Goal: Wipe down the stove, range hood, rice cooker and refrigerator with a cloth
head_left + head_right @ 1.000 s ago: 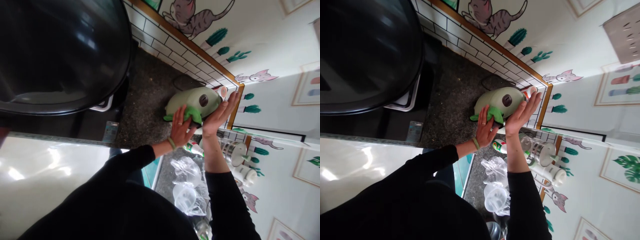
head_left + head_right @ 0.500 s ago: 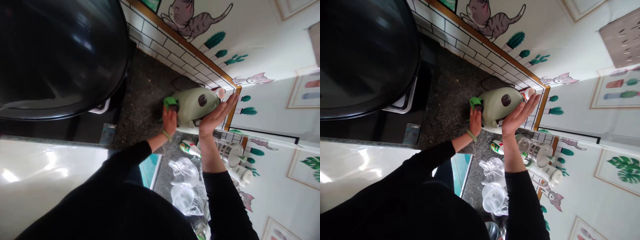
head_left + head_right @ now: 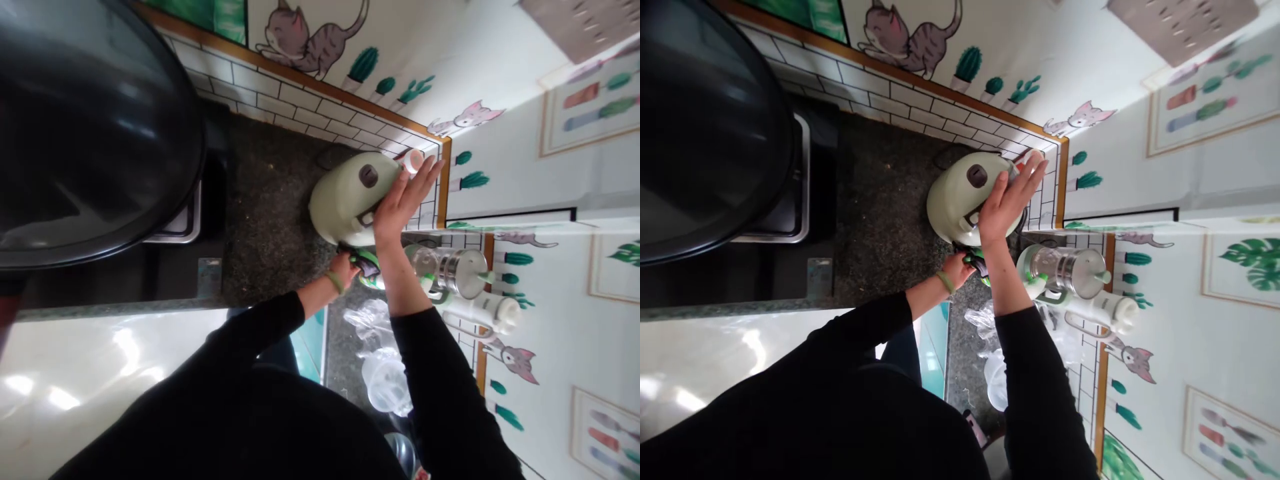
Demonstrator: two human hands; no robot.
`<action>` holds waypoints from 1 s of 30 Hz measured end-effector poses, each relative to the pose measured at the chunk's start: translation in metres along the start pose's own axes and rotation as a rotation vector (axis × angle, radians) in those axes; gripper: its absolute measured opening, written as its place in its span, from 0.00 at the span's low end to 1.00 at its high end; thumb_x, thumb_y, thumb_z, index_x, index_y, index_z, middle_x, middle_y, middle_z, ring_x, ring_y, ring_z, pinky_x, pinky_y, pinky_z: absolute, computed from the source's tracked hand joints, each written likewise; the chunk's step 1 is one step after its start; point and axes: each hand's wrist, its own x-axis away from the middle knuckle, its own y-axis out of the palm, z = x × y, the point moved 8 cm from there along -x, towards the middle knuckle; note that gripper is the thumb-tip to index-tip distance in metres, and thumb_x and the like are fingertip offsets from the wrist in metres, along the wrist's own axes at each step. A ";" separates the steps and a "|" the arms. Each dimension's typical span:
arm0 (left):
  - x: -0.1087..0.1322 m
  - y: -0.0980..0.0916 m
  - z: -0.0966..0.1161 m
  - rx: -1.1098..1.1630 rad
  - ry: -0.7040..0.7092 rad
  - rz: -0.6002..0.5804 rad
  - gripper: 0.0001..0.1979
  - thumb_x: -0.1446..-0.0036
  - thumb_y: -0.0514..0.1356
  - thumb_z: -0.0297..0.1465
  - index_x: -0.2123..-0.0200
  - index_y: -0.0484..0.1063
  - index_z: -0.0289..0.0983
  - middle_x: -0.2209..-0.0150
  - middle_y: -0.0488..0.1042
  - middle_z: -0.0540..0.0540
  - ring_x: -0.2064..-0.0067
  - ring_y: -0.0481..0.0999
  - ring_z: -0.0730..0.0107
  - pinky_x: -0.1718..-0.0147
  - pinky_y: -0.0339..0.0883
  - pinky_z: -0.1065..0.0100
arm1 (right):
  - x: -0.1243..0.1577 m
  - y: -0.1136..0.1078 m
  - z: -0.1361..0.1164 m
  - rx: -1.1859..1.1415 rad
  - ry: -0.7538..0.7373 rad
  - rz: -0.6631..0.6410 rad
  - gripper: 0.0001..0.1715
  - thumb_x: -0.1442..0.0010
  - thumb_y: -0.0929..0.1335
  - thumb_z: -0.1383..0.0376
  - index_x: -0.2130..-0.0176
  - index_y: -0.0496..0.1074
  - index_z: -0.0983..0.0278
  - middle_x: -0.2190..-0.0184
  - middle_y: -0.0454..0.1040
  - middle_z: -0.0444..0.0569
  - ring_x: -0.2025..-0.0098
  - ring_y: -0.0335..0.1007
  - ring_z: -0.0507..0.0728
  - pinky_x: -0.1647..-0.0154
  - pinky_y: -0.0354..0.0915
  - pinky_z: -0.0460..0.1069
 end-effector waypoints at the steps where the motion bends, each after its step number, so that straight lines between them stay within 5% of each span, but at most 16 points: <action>1: 0.006 -0.007 0.001 -0.014 -0.010 -0.013 0.04 0.33 0.63 0.32 0.63 0.73 0.39 0.64 0.79 0.43 0.55 0.81 0.60 0.48 0.78 0.52 | 0.014 -0.014 -0.007 -0.010 0.003 0.032 0.40 0.24 0.52 0.43 0.22 0.48 0.53 0.20 0.42 0.50 0.17 0.24 0.62 0.19 0.33 0.70; 5: 0.033 -0.043 0.011 -0.082 -0.011 -0.050 0.01 0.36 0.62 0.28 0.61 0.73 0.39 0.61 0.79 0.44 0.53 0.82 0.61 0.45 0.77 0.53 | 0.115 -0.054 -0.020 -0.183 0.194 0.088 0.35 0.26 0.60 0.47 0.26 0.58 0.51 0.22 0.54 0.49 0.19 0.45 0.61 0.20 0.44 0.68; 8: 0.054 -0.050 0.019 -0.129 0.013 -0.127 0.12 0.31 0.53 0.28 0.54 0.76 0.39 0.55 0.82 0.42 0.48 0.82 0.62 0.43 0.76 0.55 | 0.205 -0.022 -0.002 -0.478 0.659 -0.047 0.36 0.33 0.68 0.47 0.32 0.69 0.57 0.27 0.65 0.53 0.23 0.57 0.63 0.21 0.48 0.67; 11: 0.069 -0.047 0.032 -0.308 0.092 -0.253 0.16 0.31 0.53 0.31 0.49 0.79 0.39 0.48 0.82 0.39 0.39 0.79 0.58 0.34 0.71 0.53 | 0.252 0.019 0.013 -0.786 0.993 0.054 0.30 0.39 0.71 0.49 0.42 0.75 0.58 0.36 0.76 0.52 0.31 0.68 0.61 0.25 0.61 0.62; 16: 0.072 -0.064 0.072 -0.831 0.248 -0.503 0.14 0.38 0.63 0.34 0.52 0.84 0.39 0.43 0.80 0.36 0.38 0.77 0.48 0.33 0.68 0.45 | 0.254 0.040 0.044 -0.885 1.224 0.299 0.11 0.41 0.69 0.56 0.62 0.73 0.60 0.63 0.82 0.50 0.55 0.81 0.62 0.48 0.79 0.61; 19: 0.054 -0.084 0.134 -0.939 0.488 -0.347 0.13 0.33 0.59 0.35 0.55 0.85 0.40 0.45 0.80 0.38 0.41 0.78 0.53 0.36 0.71 0.49 | 0.243 0.028 0.043 -0.866 1.215 0.461 0.15 0.37 0.66 0.58 0.52 0.74 0.59 0.50 0.81 0.52 0.45 0.79 0.62 0.40 0.75 0.64; 22: 0.028 -0.082 0.201 -0.925 0.737 -0.110 0.15 0.31 0.58 0.34 0.48 0.81 0.40 0.46 0.78 0.39 0.42 0.77 0.57 0.39 0.74 0.53 | 0.212 0.012 0.013 -0.625 0.919 0.527 0.29 0.32 0.64 0.57 0.34 0.68 0.55 0.27 0.62 0.52 0.24 0.56 0.60 0.23 0.55 0.67; 25: -0.008 -0.043 0.243 -0.979 0.871 -0.045 0.20 0.32 0.60 0.35 0.39 0.75 0.41 0.36 0.71 0.38 0.32 0.69 0.53 0.30 0.64 0.48 | 0.178 0.031 -0.032 -0.321 0.584 0.366 0.32 0.28 0.61 0.54 0.29 0.65 0.53 0.20 0.45 0.48 0.17 0.31 0.63 0.20 0.39 0.71; 30: -0.070 0.042 0.256 -1.146 0.873 -0.181 0.32 0.38 0.69 0.43 0.34 0.69 0.41 0.23 0.54 0.39 0.19 0.39 0.43 0.22 0.37 0.39 | 0.168 0.067 -0.032 -0.241 0.550 0.301 0.31 0.27 0.58 0.56 0.30 0.69 0.52 0.22 0.53 0.47 0.17 0.23 0.65 0.20 0.36 0.73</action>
